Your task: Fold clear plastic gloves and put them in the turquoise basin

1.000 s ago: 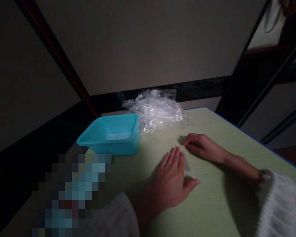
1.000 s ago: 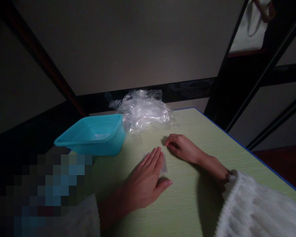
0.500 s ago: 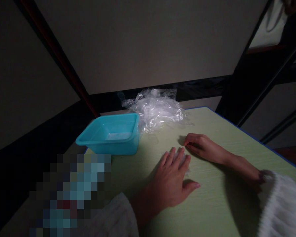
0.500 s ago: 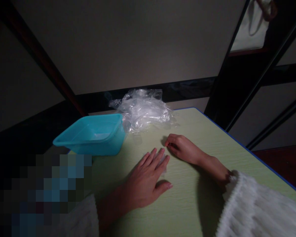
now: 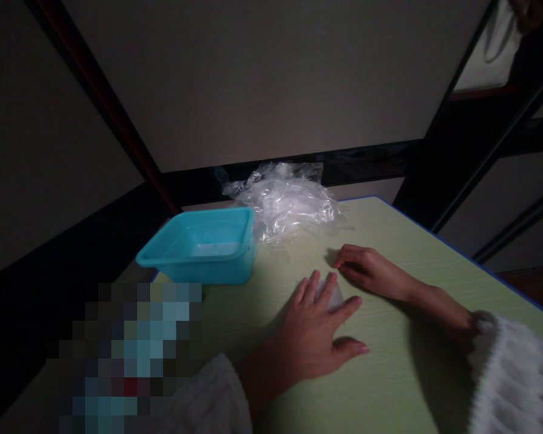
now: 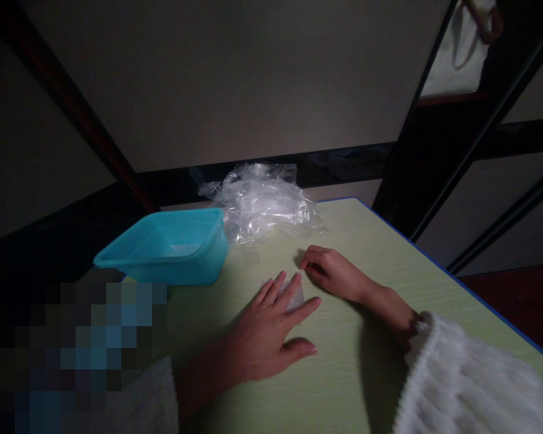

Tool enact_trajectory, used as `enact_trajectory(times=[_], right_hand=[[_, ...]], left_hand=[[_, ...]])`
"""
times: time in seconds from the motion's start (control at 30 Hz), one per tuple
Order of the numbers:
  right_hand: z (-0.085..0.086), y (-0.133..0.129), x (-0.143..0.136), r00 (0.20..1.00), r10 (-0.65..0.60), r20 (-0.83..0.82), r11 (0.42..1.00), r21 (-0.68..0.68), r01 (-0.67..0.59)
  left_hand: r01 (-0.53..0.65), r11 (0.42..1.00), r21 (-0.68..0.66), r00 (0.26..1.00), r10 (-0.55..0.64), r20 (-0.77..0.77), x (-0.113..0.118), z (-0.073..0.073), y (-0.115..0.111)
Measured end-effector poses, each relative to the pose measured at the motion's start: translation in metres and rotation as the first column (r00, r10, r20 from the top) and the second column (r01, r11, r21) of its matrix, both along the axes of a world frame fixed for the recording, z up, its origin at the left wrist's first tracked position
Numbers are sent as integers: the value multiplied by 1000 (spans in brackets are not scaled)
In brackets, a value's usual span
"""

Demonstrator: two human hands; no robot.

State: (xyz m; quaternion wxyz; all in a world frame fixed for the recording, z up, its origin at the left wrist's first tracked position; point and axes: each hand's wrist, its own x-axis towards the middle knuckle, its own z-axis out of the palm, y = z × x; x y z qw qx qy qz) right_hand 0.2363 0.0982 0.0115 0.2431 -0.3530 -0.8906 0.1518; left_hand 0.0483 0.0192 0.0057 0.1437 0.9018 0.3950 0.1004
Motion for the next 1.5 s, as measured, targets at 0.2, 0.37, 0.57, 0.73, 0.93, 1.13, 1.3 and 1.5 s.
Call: enact_trajectory(times=[0.2,0.37,0.57,0.73,0.93,1.13,1.3,1.5], right_hand=[[1,-1,0,1000,-5,7,1000,7,5],[0,-1,0,1000,-5,0,1000,-8,5],[1,-3,-3,995,-78,-66,985,-161,66],[2,-8,-8,995,-70,-64,962,-269,51],[0,-14,-16,986,-142,89,983,-107,151],[-2,-18,-22,990,-132,-44,947,-301,113],[-3,-20,-26,966,-107,-237,886,-463,-16],[5,-24,-33,835,-176,-521,795,-576,-192]], left_hand=[[22,999,-38,999,-21,34,-2,-2,-1],[10,1000,-5,999,-10,52,-6,0,0],[-57,998,36,998,57,-8,-30,7,10],[-32,999,33,999,34,-41,-44,2,13],[-54,998,20,998,54,-21,-42,0,13],[-123,991,-59,975,132,178,-39,-3,18],[-187,951,-247,838,285,465,-37,-10,25],[-37,756,-653,509,577,639,-31,-3,37]])
